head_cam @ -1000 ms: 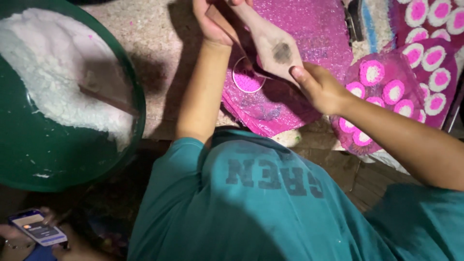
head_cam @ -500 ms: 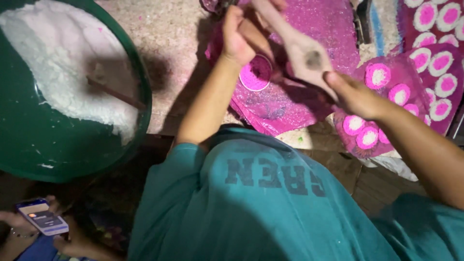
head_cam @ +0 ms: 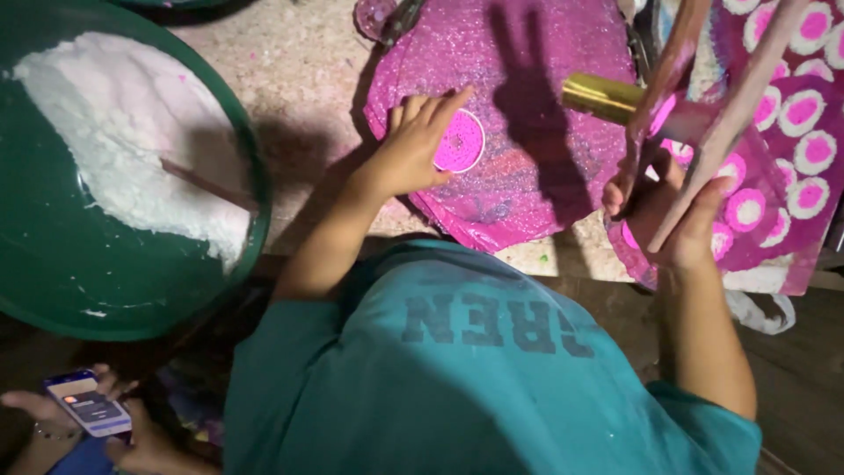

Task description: The person scoops pink and white powdery material from green basins, packs it into a cylindrical mold, and presses it with a wooden tool to form round decorative discs. The finished discs are placed on a pink glittery mat and a nearby tray.

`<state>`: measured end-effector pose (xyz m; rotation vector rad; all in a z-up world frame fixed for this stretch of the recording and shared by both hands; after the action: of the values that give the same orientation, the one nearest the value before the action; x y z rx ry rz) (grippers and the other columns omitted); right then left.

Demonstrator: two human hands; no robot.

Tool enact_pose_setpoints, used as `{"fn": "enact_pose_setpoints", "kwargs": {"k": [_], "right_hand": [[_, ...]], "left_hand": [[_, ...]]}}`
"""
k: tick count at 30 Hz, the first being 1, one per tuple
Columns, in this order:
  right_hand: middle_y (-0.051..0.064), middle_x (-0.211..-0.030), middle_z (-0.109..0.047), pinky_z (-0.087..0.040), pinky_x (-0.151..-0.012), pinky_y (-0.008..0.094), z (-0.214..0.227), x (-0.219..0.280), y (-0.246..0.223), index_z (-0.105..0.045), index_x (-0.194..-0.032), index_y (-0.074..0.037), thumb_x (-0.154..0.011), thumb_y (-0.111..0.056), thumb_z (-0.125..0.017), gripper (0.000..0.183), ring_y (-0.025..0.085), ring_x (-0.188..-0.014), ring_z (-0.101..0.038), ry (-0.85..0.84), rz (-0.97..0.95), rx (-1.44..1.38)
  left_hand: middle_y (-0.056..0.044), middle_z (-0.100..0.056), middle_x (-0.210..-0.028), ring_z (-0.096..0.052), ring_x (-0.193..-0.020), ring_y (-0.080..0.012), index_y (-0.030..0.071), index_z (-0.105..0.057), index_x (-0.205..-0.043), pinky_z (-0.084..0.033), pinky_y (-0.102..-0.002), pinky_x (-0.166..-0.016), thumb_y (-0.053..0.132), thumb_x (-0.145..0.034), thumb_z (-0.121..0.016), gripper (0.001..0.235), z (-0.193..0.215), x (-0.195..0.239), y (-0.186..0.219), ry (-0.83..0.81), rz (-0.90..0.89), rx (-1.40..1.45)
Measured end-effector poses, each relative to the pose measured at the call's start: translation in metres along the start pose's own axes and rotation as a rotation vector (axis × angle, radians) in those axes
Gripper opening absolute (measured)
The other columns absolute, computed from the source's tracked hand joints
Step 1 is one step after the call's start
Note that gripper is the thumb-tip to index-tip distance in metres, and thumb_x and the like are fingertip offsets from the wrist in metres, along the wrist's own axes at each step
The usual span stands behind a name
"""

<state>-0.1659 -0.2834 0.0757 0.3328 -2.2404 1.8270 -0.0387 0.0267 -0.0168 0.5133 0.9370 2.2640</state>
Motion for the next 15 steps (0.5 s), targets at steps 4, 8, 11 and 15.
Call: {"fn": "enact_pose_setpoints", "kwargs": {"k": [4, 8, 11, 15], "right_hand": [[0.005, -0.095, -0.046, -0.04, -0.08, 0.037, 0.005, 0.006, 0.013, -0.047, -0.123, -0.008, -0.085, -0.095, -0.042, 0.095, 0.022, -0.082, -0.045, 0.027, 0.037, -0.102], [0.006, -0.094, -0.046, -0.038, -0.077, 0.036, 0.011, 0.013, 0.02, -0.047, -0.12, -0.008, -0.088, -0.094, -0.042, 0.092, 0.022, -0.083, -0.045, 0.051, 0.057, -0.128], [0.007, -0.095, -0.047, -0.04, -0.08, 0.037, 0.009, 0.015, 0.021, -0.048, -0.123, -0.009, -0.086, -0.094, -0.043, 0.093, 0.023, -0.084, -0.046, 0.062, 0.068, -0.162], [0.008, -0.101, -0.05, -0.041, -0.084, 0.036, 0.003, 0.02, 0.022, -0.048, -0.133, -0.011, -0.083, -0.094, -0.044, 0.097, 0.023, -0.086, -0.047, 0.079, 0.07, -0.2]], "left_hand": [[-0.014, -0.041, -0.158, -0.029, -0.142, -0.0378, 0.019, -0.01, -0.164, -0.02, -0.053, -0.117, 0.026, -0.068, -0.097, 0.129, 0.014, -0.013, -0.014, -0.053, 0.075, 0.139], [-0.02, -0.033, -0.16, -0.025, -0.149, -0.0378, 0.023, -0.009, -0.166, -0.017, -0.055, -0.123, 0.03, -0.067, -0.102, 0.135, 0.021, -0.049, -0.05, 0.119, 0.15, 0.106], [-0.02, -0.029, -0.168, -0.019, -0.153, -0.0415, 0.023, -0.013, -0.165, -0.02, -0.061, -0.119, 0.034, -0.081, -0.099, 0.12, 0.026, -0.071, -0.092, 0.442, 0.212, 0.056], [-0.02, -0.019, -0.17, -0.027, -0.156, -0.0385, 0.024, -0.009, -0.164, -0.048, -0.056, -0.114, 0.007, -0.07, -0.085, 0.123, -0.006, -0.05, -0.122, 0.4, 0.19, 0.976]]}}
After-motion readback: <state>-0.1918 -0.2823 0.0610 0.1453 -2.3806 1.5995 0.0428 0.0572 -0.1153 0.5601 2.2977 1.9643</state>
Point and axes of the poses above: each hand's wrist, its own x-axis away from the middle knuckle, its own z-axis out of the back of the hand, y = z × x, the point moved 3 cm from there along -x, towards the middle knuckle
